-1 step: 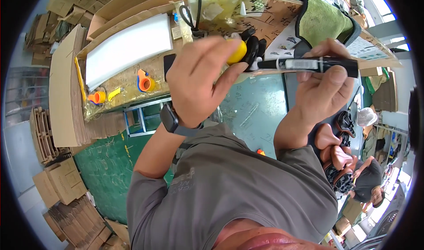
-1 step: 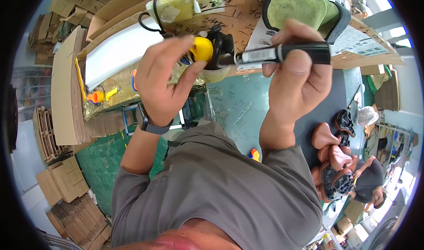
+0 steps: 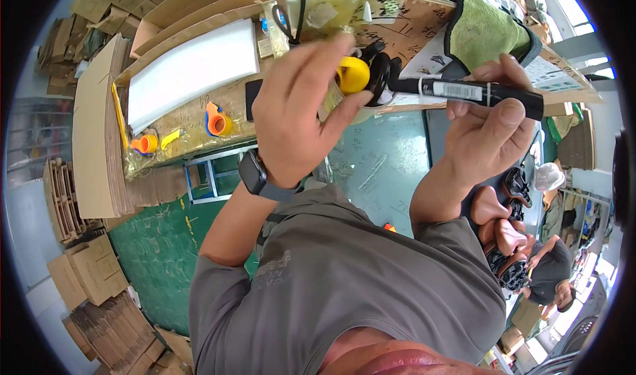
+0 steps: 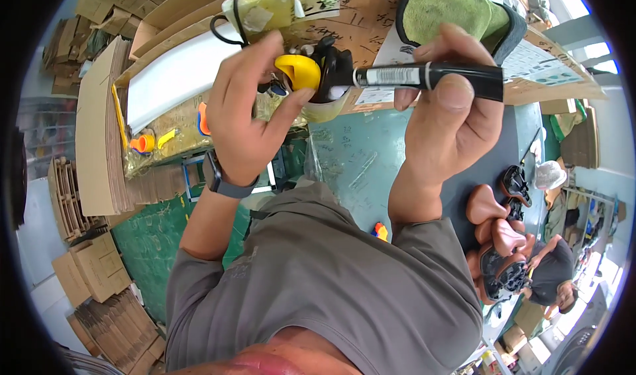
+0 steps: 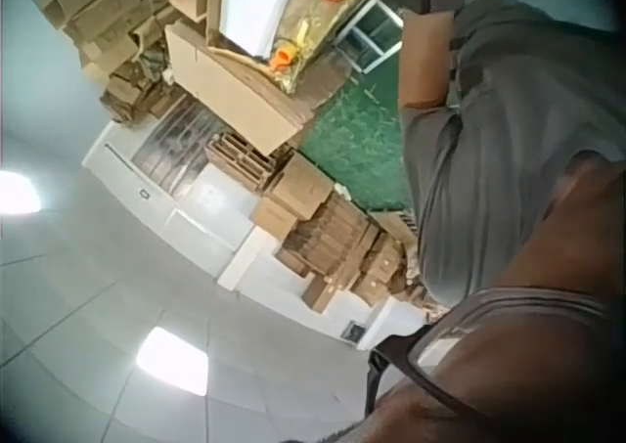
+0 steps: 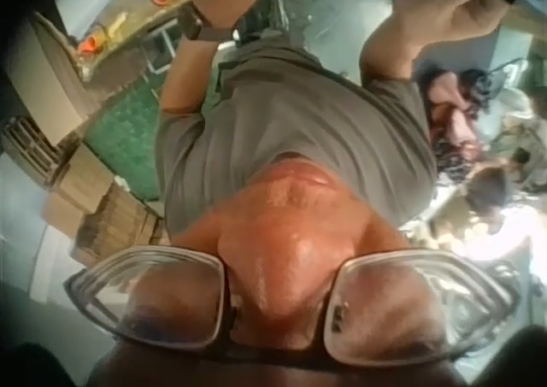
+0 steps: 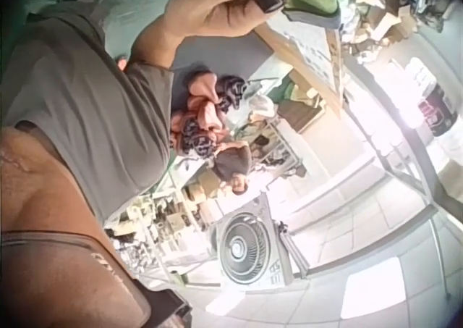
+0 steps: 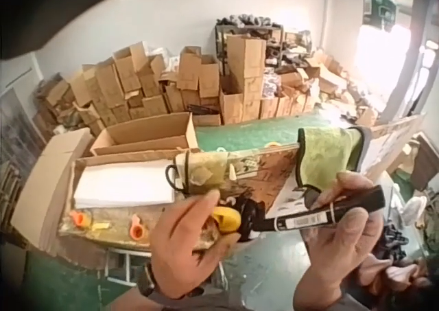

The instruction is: Organizing and preparing packaging materials such as foam sheets and cardboard boxes for shipment.

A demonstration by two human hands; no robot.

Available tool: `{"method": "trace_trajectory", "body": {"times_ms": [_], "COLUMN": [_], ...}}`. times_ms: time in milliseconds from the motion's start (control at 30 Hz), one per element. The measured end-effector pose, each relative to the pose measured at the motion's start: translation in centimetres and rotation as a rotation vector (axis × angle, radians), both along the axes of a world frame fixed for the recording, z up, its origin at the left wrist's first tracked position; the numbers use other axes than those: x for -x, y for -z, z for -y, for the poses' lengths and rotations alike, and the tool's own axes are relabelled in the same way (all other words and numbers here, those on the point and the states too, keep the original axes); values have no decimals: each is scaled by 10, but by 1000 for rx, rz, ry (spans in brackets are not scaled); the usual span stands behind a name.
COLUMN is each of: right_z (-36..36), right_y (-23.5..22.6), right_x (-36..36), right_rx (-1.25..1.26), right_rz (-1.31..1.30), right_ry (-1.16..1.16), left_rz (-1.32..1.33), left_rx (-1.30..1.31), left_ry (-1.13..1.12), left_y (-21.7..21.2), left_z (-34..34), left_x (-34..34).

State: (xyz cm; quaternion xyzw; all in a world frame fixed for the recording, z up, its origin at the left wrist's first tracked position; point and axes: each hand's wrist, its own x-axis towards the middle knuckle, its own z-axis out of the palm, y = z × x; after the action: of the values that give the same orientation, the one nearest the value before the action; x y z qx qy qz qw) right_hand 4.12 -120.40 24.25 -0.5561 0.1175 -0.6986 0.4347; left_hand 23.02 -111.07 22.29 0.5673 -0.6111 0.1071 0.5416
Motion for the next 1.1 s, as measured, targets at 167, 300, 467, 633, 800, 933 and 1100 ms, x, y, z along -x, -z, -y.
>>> {"method": "trace_trajectory", "body": {"times_ms": [167,300,467,633,800,933,1100], "right_z": [-13,-11,-15,-45,-75,-108,-170], "right_y": [-13,0,-3,19,50,76,117], "right_x": [-12,-36,-37,-32,-36,-39,-102], "right_rx": [87,236,509,376,508,424,-140], "right_rz": [-209,-521,-836,-1006,-1089,-615,-1142], "right_ry": [-54,121,303,233,527,584,-443], "left_rz": [-69,-106,-154,-400,-24,110,-108], "left_rx": [-148,-44,23,44,-174,-768,-1446], "left_ry": [88,152,256,211,268,254,-79], "left_y": [-1,-8,-1,12,81,200,303], "left_z": [-4,1,0,-34,-113,-197,-331], "left_x": [-11,-21,-33,-39,-61,-109,-194]}}
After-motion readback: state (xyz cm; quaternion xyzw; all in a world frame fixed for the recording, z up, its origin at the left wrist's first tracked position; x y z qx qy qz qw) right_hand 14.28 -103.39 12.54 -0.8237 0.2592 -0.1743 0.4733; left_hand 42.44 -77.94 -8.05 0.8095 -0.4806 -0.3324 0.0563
